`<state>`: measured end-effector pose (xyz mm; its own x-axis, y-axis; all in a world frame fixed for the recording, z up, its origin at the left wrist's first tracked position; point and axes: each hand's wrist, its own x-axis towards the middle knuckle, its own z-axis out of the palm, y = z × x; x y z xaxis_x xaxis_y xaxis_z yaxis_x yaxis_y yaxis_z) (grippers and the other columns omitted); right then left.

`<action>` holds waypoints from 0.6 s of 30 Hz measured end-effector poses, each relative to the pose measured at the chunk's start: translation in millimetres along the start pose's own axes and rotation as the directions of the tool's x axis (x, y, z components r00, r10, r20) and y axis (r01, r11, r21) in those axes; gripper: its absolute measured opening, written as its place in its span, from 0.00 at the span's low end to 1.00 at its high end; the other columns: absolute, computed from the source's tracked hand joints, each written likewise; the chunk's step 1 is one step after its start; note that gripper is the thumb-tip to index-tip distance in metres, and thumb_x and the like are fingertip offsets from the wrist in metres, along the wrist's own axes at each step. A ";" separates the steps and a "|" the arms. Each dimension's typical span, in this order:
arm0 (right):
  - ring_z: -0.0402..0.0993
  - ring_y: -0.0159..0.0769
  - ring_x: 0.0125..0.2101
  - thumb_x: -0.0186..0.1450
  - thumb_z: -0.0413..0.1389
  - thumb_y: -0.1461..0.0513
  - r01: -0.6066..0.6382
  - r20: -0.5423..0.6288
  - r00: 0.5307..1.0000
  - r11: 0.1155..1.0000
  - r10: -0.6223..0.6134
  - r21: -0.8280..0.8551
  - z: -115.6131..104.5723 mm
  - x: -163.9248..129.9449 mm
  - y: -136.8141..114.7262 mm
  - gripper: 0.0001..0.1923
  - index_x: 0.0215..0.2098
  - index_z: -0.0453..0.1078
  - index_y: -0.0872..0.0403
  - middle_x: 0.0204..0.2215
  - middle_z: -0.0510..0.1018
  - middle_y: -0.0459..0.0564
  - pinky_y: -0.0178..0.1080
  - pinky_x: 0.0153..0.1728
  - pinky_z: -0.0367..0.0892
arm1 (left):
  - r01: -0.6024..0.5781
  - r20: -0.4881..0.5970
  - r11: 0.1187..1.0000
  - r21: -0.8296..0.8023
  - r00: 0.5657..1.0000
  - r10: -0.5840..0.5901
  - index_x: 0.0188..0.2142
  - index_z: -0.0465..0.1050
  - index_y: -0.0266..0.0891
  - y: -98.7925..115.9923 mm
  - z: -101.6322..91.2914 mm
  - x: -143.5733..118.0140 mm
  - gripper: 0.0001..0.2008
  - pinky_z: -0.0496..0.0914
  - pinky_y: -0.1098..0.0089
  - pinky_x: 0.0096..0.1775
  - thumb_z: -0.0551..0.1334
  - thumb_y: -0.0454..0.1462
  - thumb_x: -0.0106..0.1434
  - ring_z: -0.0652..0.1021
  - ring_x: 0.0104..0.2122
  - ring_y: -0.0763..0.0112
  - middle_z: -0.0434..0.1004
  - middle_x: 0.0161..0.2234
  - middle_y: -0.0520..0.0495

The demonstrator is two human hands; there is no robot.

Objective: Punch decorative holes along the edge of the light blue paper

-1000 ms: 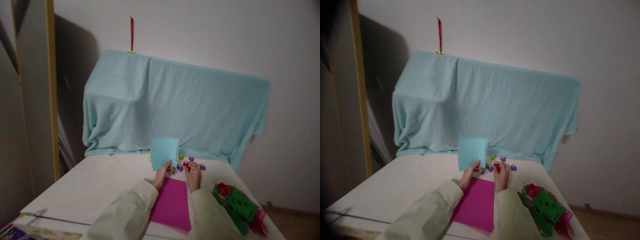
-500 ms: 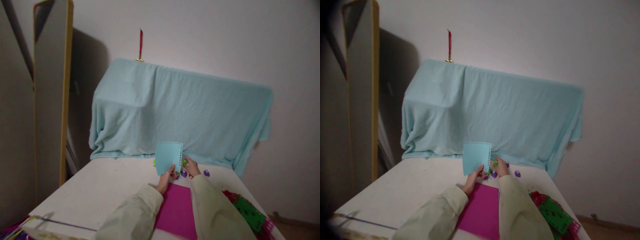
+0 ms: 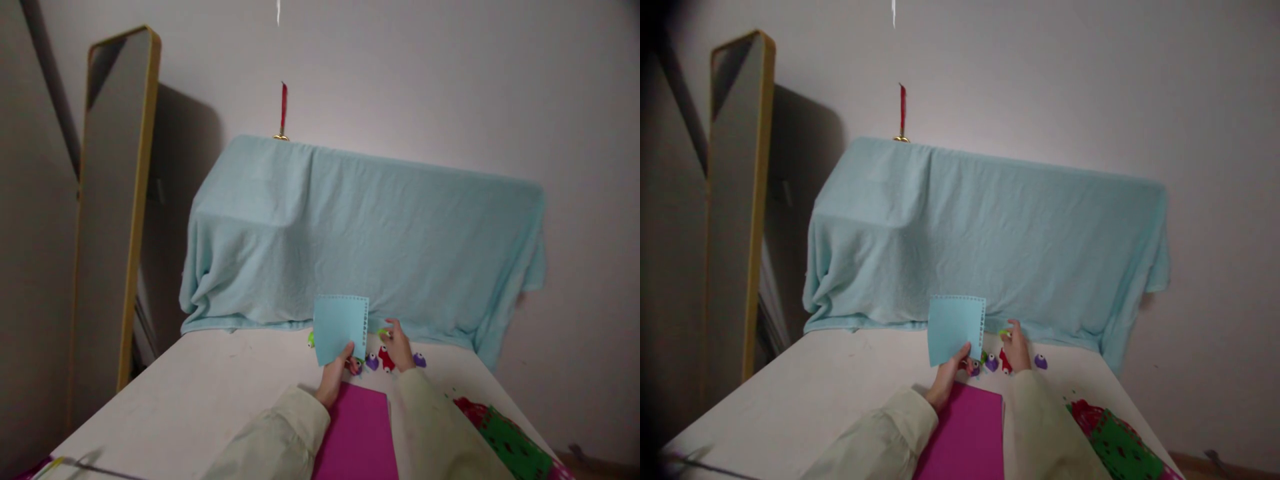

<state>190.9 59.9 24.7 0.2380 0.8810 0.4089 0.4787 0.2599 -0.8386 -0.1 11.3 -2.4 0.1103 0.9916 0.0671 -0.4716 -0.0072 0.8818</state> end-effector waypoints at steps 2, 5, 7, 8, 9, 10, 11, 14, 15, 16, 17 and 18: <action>0.75 0.43 0.37 0.53 0.60 0.57 -0.090 0.001 0.995 0.933 0.096 0.348 -12.9 -6.5 -11.3 0.26 0.50 0.64 0.53 0.36 0.77 0.50 0.48 0.42 0.70 | 0.004 0.002 1.000 0.003 1.000 -0.004 0.16 0.70 0.34 -1.9 -0.6 1.3 0.25 0.65 0.70 0.28 0.60 0.53 0.57 0.70 0.18 0.71 0.70 0.16 0.45; 0.72 0.44 0.47 0.57 0.60 0.55 -0.126 0.068 0.992 0.712 0.109 0.691 -22.5 -25.9 -30.1 0.24 0.50 0.66 0.52 0.43 0.75 0.52 0.47 0.52 0.65 | 0.013 0.017 1.000 0.018 1.000 -0.014 0.15 0.70 0.34 -2.8 -0.5 2.5 0.26 0.65 0.70 0.28 0.60 0.54 0.56 0.69 0.18 0.72 0.69 0.16 0.45; 0.70 0.43 0.50 0.58 0.60 0.55 -0.143 0.098 0.989 0.596 0.107 0.790 -19.6 -41.8 -39.5 0.22 0.49 0.68 0.51 0.45 0.75 0.50 0.45 0.57 0.60 | 0.014 0.022 0.999 0.034 1.000 -0.015 0.15 0.69 0.34 -2.0 -0.3 2.4 0.27 0.65 0.70 0.28 0.60 0.54 0.56 0.69 0.18 0.72 0.69 0.16 0.45; 0.69 0.43 0.51 0.58 0.61 0.55 -0.163 0.119 0.986 0.554 0.114 0.817 -15.9 -49.4 -42.6 0.21 0.49 0.69 0.51 0.45 0.75 0.50 0.45 0.58 0.59 | 0.014 0.022 0.999 0.037 1.000 -0.015 0.15 0.69 0.34 -1.3 -0.3 1.9 0.27 0.65 0.70 0.29 0.60 0.54 0.56 0.69 0.18 0.73 0.69 0.15 0.45; 0.69 0.43 0.51 0.59 0.61 0.55 -0.200 0.160 0.980 0.527 0.121 0.826 -11.3 -56.1 -44.9 0.21 0.50 0.69 0.51 0.45 0.75 0.50 0.45 0.59 0.58 | 0.015 0.020 0.999 0.035 1.000 -0.015 0.15 0.69 0.34 -0.4 -0.4 1.3 0.26 0.65 0.70 0.29 0.60 0.54 0.56 0.69 0.18 0.73 0.69 0.15 0.46; 0.68 0.43 0.52 0.59 0.60 0.55 -0.226 0.194 0.974 0.504 0.117 0.833 -6.3 -61.7 -46.4 0.22 0.51 0.68 0.50 0.46 0.75 0.50 0.45 0.60 0.56 | 0.016 0.019 0.999 0.030 1.000 -0.017 0.16 0.69 0.33 0.5 -0.5 0.5 0.26 0.65 0.70 0.29 0.60 0.53 0.56 0.69 0.18 0.73 0.69 0.16 0.46; 0.67 0.43 0.53 0.59 0.61 0.56 -0.232 0.200 0.973 0.484 0.117 0.844 -1.5 -66.2 -47.4 0.22 0.51 0.68 0.49 0.47 0.75 0.49 0.45 0.60 0.55 | 0.018 0.017 1.000 0.024 1.000 -0.018 0.16 0.70 0.33 1.6 -0.6 -0.4 0.25 0.66 0.70 0.29 0.61 0.53 0.56 0.69 0.18 0.73 0.69 0.16 0.46; 0.65 0.43 0.54 0.58 0.63 0.58 -0.255 0.237 0.967 0.442 0.097 0.860 9.4 -73.3 -48.1 0.26 0.54 0.66 0.48 0.47 0.75 0.50 0.45 0.61 0.52 | 0.016 0.012 1.000 0.019 1.000 -0.017 0.19 0.71 0.33 4.8 -0.5 -2.6 0.24 0.66 0.71 0.28 0.62 0.52 0.55 0.71 0.19 0.72 0.71 0.18 0.46; 0.65 0.42 0.55 0.57 0.63 0.59 -0.260 0.244 0.965 0.436 0.092 0.861 11.7 -74.2 -47.9 0.28 0.55 0.65 0.49 0.47 0.75 0.50 0.45 0.61 0.52 | 0.013 0.012 1.000 0.024 1.000 -0.013 0.20 0.71 0.32 5.7 -0.4 -3.1 0.23 0.66 0.71 0.27 0.62 0.52 0.55 0.71 0.19 0.72 0.72 0.18 0.45; 0.65 0.42 0.54 0.56 0.64 0.60 -0.261 0.246 0.965 0.433 0.092 0.863 13.4 -74.6 -47.5 0.28 0.54 0.65 0.49 0.47 0.75 0.51 0.45 0.61 0.52 | 0.007 0.011 0.999 0.031 1.000 -0.008 0.21 0.72 0.32 6.5 -0.2 -3.5 0.22 0.66 0.71 0.27 0.62 0.52 0.55 0.71 0.19 0.72 0.72 0.19 0.45; 0.66 0.42 0.54 0.56 0.65 0.60 -0.258 0.241 0.966 0.432 0.096 0.864 14.6 -74.9 -47.0 0.28 0.54 0.66 0.49 0.46 0.76 0.51 0.45 0.61 0.52 | 0.003 0.012 0.999 0.041 1.000 -0.003 0.21 0.72 0.32 7.2 0.0 -3.8 0.22 0.66 0.71 0.26 0.63 0.51 0.54 0.72 0.20 0.71 0.73 0.19 0.45; 0.67 0.42 0.53 0.55 0.65 0.60 -0.254 0.233 0.967 0.433 0.102 0.865 15.6 -75.1 -46.4 0.27 0.53 0.66 0.50 0.46 0.76 0.51 0.44 0.60 0.53 | -0.002 0.014 0.999 0.052 1.000 0.001 0.22 0.72 0.32 7.7 0.1 -4.0 0.21 0.66 0.71 0.26 0.63 0.51 0.54 0.72 0.20 0.71 0.73 0.20 0.45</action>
<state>137.7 -12.2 27.2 0.0819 0.9707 0.2259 -0.5843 0.2304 -0.7781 -4.1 7.2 4.1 0.1215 0.9898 0.0746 -0.4259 -0.0159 0.9047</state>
